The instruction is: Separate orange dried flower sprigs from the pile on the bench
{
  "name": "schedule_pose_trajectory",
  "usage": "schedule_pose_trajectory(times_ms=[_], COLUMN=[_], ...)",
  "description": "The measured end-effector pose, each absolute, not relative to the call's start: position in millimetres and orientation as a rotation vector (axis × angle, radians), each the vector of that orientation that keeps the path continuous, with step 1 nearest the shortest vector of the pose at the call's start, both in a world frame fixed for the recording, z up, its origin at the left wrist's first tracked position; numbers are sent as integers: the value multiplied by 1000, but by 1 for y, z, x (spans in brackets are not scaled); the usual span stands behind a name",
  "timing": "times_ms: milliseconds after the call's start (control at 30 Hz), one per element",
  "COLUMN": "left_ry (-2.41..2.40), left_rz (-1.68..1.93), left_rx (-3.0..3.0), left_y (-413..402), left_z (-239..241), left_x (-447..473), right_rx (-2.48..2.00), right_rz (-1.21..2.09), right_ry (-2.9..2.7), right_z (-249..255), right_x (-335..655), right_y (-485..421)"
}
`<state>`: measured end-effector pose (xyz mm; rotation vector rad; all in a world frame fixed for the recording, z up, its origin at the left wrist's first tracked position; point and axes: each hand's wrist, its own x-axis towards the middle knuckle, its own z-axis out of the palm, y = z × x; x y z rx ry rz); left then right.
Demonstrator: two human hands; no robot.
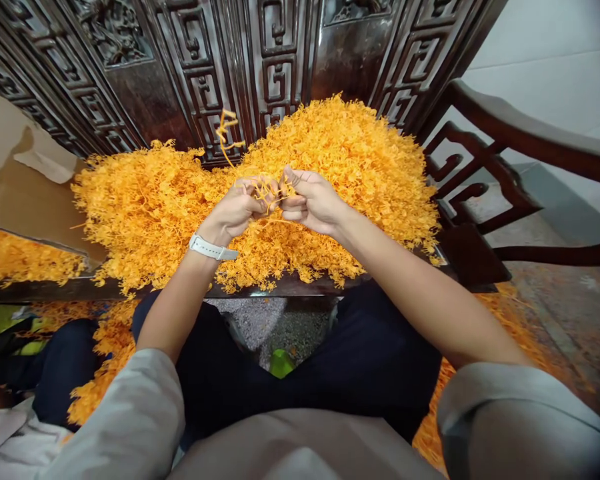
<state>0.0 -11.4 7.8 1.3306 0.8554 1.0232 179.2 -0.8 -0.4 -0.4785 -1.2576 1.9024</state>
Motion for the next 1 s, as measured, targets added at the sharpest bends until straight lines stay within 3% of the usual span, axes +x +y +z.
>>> schedule_pose_trajectory(times_ms=[333,667,733,833,1000], left_ry=[690,639,544,593,921], left_rz=[818,791,684,702,997], left_rx=[1448,1518,1477,1442,1335], left_y=[-25,-27,-33,-39,-31], left_z=[13,14,19,25,19], left_x=[6,3,1,-4,-2], right_rx=[-459,-585,-637,-728,-1000], right_rz=[2170,1886,1702,1163,540], right_ry=[-1488,-1290,-1142,-942,-1578], right_z=[11,25,28,24,1], right_x=[214,203,222,266,295], right_y=[4,-8,9,47,73])
